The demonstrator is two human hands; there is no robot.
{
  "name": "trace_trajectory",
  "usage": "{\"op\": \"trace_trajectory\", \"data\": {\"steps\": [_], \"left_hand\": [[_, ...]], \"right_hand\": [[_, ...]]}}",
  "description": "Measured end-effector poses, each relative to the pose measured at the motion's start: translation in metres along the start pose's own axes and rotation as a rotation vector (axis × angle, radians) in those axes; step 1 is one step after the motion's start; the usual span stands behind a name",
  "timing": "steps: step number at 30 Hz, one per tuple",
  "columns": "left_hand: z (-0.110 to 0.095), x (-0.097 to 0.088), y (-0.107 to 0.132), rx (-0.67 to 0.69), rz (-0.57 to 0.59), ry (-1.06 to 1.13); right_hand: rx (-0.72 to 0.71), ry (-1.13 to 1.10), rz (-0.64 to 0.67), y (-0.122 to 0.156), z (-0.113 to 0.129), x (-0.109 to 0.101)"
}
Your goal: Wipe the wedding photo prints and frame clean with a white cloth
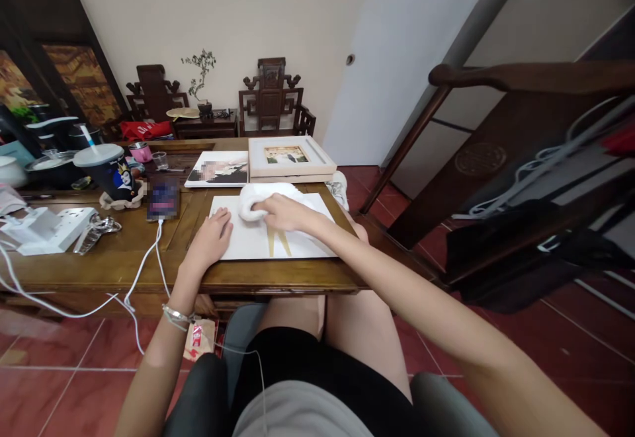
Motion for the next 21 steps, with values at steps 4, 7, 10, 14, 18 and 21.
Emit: {"op": "trace_trajectory", "data": {"steps": [4,7,10,14,18,21], "left_hand": [[-0.003,-0.005,-0.001,0.01,-0.004,-0.015],[-0.005,-0.007,-0.001,0.026,-0.014,-0.002],[-0.004,-0.007,-0.001,0.027,-0.022,0.012],[0.0,-0.003,-0.001,-0.001,-0.018,0.015],[0.0,-0.001,0.001,-0.003,-0.005,0.008],[-0.002,-0.002,0.001,-0.003,-0.009,0.002]], "right_hand": [[-0.007,-0.037,-0.025,-0.049,0.011,0.005],[-0.014,-0.066,-0.05,-0.071,0.028,0.006],[-0.005,-0.089,-0.058,-0.074,0.03,0.006],[0.066,-0.098,-0.06,-0.052,-0.006,-0.002],[0.193,-0.087,-0.083,-0.01,-0.065,-0.011],[0.261,-0.072,-0.12,0.024,-0.095,-0.014]]}}
Point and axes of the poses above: each hand's wrist, its own y-axis away from the middle knuckle, its own x-axis out of the palm, z = x × y, the point moved 4 cm from there along -y, towards the middle knuckle, and after that the axes turned 8 degrees about -z, right-handed, at the moved point
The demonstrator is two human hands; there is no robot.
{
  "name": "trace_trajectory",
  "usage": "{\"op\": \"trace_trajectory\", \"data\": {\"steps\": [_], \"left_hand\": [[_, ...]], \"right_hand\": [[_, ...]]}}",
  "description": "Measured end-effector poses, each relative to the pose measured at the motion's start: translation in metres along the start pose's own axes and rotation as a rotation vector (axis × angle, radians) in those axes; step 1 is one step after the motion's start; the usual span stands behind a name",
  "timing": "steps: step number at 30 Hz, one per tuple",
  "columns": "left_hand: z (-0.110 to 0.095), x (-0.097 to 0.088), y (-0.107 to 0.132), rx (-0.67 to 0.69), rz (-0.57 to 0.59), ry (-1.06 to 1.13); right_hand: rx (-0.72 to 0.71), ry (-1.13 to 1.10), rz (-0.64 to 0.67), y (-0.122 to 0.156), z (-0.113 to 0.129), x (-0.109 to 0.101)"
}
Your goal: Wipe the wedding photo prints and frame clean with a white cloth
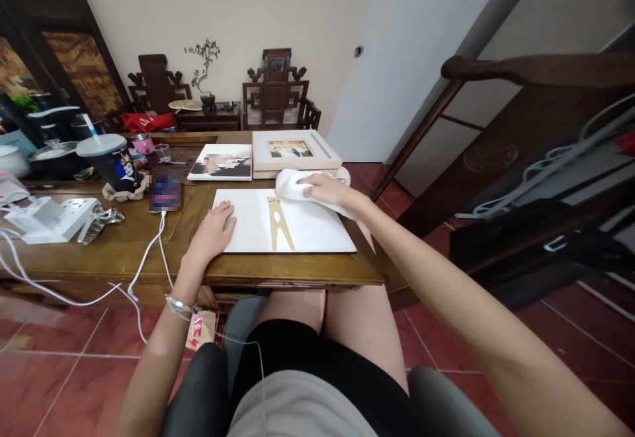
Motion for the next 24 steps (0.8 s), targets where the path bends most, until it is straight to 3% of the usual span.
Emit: {"op": "trace_trajectory", "data": {"steps": [4,10,13,16,20,24], "left_hand": [[-0.001,0.0,0.0,-0.016,0.003,-0.018],[-0.004,-0.001,-0.001,-0.004,0.046,-0.051],[-0.005,-0.001,-0.001,0.02,0.065,-0.067],[-0.004,0.0,-0.001,0.03,0.07,-0.075],[-0.002,0.0,-0.002,0.028,0.066,-0.067],[-0.002,-0.001,-0.001,0.005,0.063,-0.055]], "right_hand": [[0.018,-0.001,-0.012,0.044,-0.013,-0.002],[-0.112,-0.114,0.078,0.129,0.015,-0.015],[-0.114,-0.141,0.122,0.147,0.018,-0.022],[-0.101,-0.126,0.122,0.133,0.01,-0.018],[-0.059,-0.087,0.004,0.083,-0.007,-0.008],[-0.136,-0.077,-0.043,0.035,-0.016,0.002]]}}
Point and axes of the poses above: each hand's wrist, its own y-axis away from the middle knuckle, its own x-axis out of the palm, z = x × y, the point moved 4 cm from there along -y, towards the middle knuckle, and after that the axes turned 8 degrees about -z, right-handed, at the moved point
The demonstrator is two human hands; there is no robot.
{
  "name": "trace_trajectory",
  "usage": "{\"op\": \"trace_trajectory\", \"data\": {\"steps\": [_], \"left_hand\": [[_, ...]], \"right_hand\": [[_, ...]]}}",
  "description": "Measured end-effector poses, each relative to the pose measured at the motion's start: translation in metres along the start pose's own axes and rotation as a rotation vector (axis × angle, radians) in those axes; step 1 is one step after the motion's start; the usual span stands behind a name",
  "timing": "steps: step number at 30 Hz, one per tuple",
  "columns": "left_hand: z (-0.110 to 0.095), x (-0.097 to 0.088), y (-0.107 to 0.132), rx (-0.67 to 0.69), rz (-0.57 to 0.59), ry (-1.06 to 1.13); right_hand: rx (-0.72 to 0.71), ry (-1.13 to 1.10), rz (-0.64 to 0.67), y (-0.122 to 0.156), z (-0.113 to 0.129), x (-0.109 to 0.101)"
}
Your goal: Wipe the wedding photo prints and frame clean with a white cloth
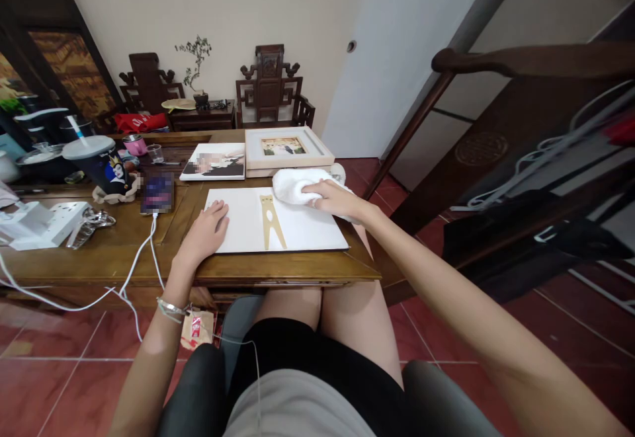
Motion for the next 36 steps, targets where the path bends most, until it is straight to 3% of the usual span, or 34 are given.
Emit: {"op": "trace_trajectory", "data": {"steps": [3,6,14,18,21,30,33,36], "left_hand": [[0.0,0.0,0.0,-0.002,-0.008,0.007],[0.0,0.0,0.001,-0.009,-0.018,0.012],[-0.004,0.001,0.001,-0.031,-0.012,-0.019],[-0.005,0.001,0.001,-0.016,-0.017,-0.025],[-0.005,0.001,0.001,0.003,-0.018,-0.019],[-0.002,0.0,0.001,0.0,-0.02,0.008],[-0.001,0.0,0.001,-0.002,-0.014,0.016],[-0.001,0.001,0.001,-0.019,-0.01,0.016]], "right_hand": [[-0.022,0.0,-0.039,-0.014,-0.006,0.005],[-0.044,0.008,-0.051,-0.004,0.0,0.007],[-0.127,-0.034,0.115,0.101,0.065,-0.015],[-0.046,-0.019,0.193,0.12,0.073,-0.025],[0.0,0.028,0.192,0.102,0.061,-0.023],[0.081,0.018,0.022,-0.01,0.006,0.0],[0.055,0.009,0.003,-0.024,0.003,0.005],[0.03,0.012,0.01,-0.013,0.01,0.006]]}}
Point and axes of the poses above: each hand's wrist, its own y-axis away from the middle knuckle, its own x-axis out of the palm, z = x × y, the point moved 4 cm from there along -y, towards the middle knuckle, and after that the axes turned 8 degrees about -z, right-handed, at the moved point
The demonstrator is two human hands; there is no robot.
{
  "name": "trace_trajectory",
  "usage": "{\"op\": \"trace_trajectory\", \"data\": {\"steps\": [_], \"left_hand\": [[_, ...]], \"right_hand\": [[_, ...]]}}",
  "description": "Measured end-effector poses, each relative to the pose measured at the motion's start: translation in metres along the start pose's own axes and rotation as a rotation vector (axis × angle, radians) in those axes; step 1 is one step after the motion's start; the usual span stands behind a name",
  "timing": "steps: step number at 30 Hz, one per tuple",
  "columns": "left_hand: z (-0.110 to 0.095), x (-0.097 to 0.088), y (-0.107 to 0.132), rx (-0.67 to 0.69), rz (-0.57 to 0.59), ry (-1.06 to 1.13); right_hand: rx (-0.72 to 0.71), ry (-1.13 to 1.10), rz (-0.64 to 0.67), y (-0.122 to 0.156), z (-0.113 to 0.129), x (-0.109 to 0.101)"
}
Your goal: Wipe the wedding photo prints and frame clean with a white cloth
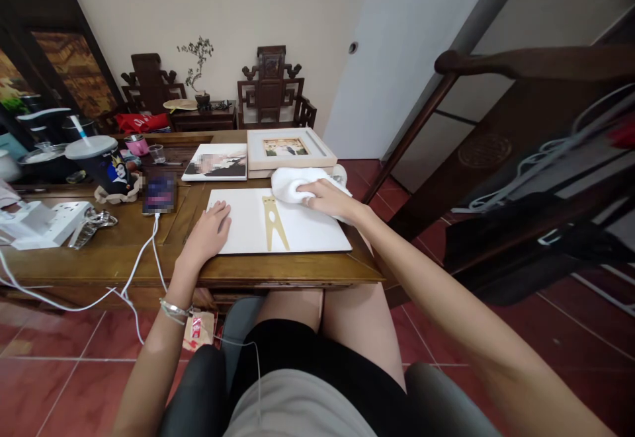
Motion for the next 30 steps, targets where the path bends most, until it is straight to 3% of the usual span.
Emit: {"op": "trace_trajectory", "data": {"steps": [5,9,12,16,22,25,27,30], "left_hand": [[-0.002,0.0,0.0,0.003,-0.014,-0.013],[-0.004,0.001,0.001,0.017,-0.02,-0.015],[-0.003,0.002,0.001,0.015,-0.016,-0.019],[0.0,0.002,0.001,0.024,-0.009,-0.021],[0.0,0.0,0.0,0.013,-0.003,-0.008],[-0.001,-0.001,0.0,0.009,0.006,-0.005],[-0.002,-0.002,0.0,0.009,0.006,-0.003],[-0.002,-0.001,0.0,0.004,-0.006,-0.007]], "right_hand": [[-0.055,0.03,0.041,0.064,0.031,-0.009],[-0.092,-0.018,0.151,0.119,0.061,-0.021],[-0.092,-0.057,0.196,0.136,0.069,-0.028],[-0.02,-0.016,0.166,0.11,0.051,-0.027],[0.099,0.003,0.042,0.02,0.0,-0.014],[0.105,-0.01,0.023,-0.012,-0.013,-0.011],[0.1,-0.011,0.021,-0.018,-0.016,-0.01],[0.081,-0.005,0.022,-0.002,-0.008,-0.009]]}}
Point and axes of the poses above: each hand's wrist, its own y-axis away from the middle knuckle, its own x-axis out of the palm, z = x × y, the point moved 4 cm from there along -y, towards the middle knuckle, and after that the axes turned 8 degrees about -z, right-handed, at the moved point
